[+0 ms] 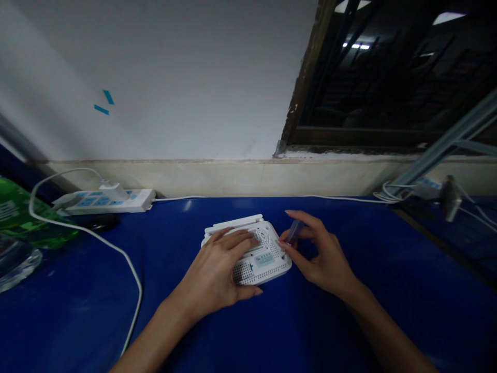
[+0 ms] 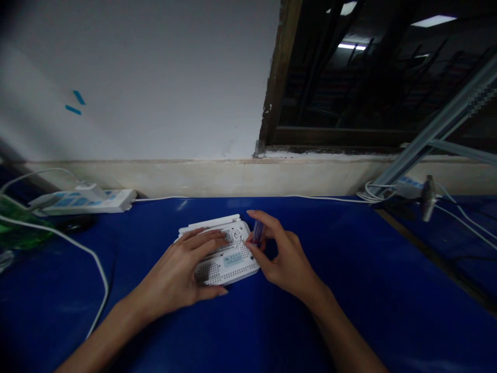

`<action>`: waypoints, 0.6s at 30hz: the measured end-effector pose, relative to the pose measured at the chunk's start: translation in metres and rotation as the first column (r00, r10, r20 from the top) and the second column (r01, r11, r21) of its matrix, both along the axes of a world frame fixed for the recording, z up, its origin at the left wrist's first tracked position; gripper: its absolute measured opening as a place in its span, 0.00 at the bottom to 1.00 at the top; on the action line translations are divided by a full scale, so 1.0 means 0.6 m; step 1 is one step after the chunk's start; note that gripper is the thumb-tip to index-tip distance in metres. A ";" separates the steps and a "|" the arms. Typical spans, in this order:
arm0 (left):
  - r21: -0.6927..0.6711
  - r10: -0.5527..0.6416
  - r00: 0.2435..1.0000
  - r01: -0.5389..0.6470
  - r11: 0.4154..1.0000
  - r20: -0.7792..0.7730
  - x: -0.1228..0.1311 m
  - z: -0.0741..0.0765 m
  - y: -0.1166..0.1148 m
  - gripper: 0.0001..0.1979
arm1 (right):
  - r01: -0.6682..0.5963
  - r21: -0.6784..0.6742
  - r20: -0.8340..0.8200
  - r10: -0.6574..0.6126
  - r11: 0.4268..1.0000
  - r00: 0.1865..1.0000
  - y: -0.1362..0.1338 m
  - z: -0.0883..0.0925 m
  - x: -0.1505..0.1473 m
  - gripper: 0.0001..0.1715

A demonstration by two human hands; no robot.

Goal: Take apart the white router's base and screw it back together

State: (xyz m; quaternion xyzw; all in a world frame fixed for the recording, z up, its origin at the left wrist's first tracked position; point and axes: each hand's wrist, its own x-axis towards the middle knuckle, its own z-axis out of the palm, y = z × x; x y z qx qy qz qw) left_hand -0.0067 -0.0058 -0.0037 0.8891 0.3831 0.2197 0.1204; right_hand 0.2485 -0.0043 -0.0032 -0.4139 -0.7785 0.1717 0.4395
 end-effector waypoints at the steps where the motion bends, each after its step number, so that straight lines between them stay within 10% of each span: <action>1: -0.003 -0.013 1.000 0.013 1.000 -0.007 -0.002 -0.001 0.002 0.43 | -0.011 -0.003 0.018 0.011 1.000 1.000 0.001 -0.002 0.001 0.37; 18: 0.133 -0.006 0.985 0.030 0.991 -0.172 0.001 -0.016 -0.001 0.29 | -0.094 0.264 0.126 0.063 0.960 0.990 -0.014 0.040 -0.010 0.26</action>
